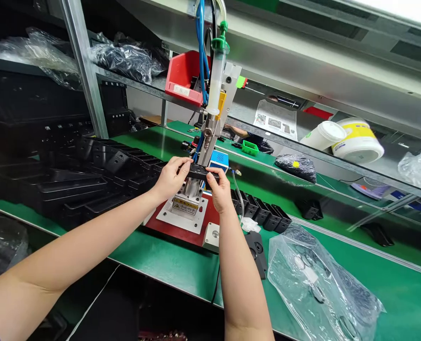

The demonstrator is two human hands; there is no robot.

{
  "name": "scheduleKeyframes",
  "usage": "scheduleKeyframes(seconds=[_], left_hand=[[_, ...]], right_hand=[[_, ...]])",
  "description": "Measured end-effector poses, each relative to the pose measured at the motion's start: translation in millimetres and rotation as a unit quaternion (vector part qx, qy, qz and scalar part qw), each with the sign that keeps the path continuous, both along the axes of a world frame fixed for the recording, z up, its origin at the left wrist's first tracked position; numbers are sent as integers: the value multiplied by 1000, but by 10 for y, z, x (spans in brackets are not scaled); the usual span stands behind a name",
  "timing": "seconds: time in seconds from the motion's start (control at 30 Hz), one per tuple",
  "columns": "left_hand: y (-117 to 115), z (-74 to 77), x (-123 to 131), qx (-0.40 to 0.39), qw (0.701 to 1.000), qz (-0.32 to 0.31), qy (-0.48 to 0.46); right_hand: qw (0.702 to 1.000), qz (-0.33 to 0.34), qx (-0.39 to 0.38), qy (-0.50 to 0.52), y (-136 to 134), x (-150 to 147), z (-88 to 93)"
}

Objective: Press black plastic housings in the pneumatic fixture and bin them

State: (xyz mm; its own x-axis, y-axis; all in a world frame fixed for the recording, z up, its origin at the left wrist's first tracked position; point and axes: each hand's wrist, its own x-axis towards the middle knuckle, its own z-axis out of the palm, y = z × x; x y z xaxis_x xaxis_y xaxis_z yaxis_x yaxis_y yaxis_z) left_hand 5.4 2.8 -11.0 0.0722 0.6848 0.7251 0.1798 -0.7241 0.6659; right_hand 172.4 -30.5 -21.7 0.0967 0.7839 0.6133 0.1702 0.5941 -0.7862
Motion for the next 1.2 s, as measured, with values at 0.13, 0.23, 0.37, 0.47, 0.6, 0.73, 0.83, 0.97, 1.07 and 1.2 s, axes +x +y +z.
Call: scheduleKeyframes(seconds=[0.13,0.23,0.37,0.47,0.6,0.73,0.83,0.97,1.07,1.2], left_hand=[[0,-75,14,-9,1000,13,13],[48,-183,9,-15,999,30,12],[101,-200,-24,-9,998,45,39],[33,-110,-75,-7,997,39,70],[-269,-183,-272,24,995,61,82],[-858,-825,-686,197,971,120,61],[-1344,-1372,-861,186,975,36,117],[-1679,-1643,-777,166,975,-24,146],[-1675,-1596,-639,183,971,-20,150],[-1542,-1542,-525,216,959,-23,181]], right_hand=[[1000,-16,14,7,3,-5,-14],[998,-43,26,-24,-12,-22,-39],[998,-53,24,-11,-14,-106,-115],[993,-95,10,-72,-115,-174,-134],[967,-201,-60,-148,-570,66,-186],[882,-369,-214,-199,-1513,812,-443],[797,-429,-354,-236,-2178,1521,-689],[694,-472,-458,-293,-2533,2178,-964],[637,-513,-476,-324,-2514,2440,-1077],[566,-568,-490,-341,-2505,2718,-1090]])
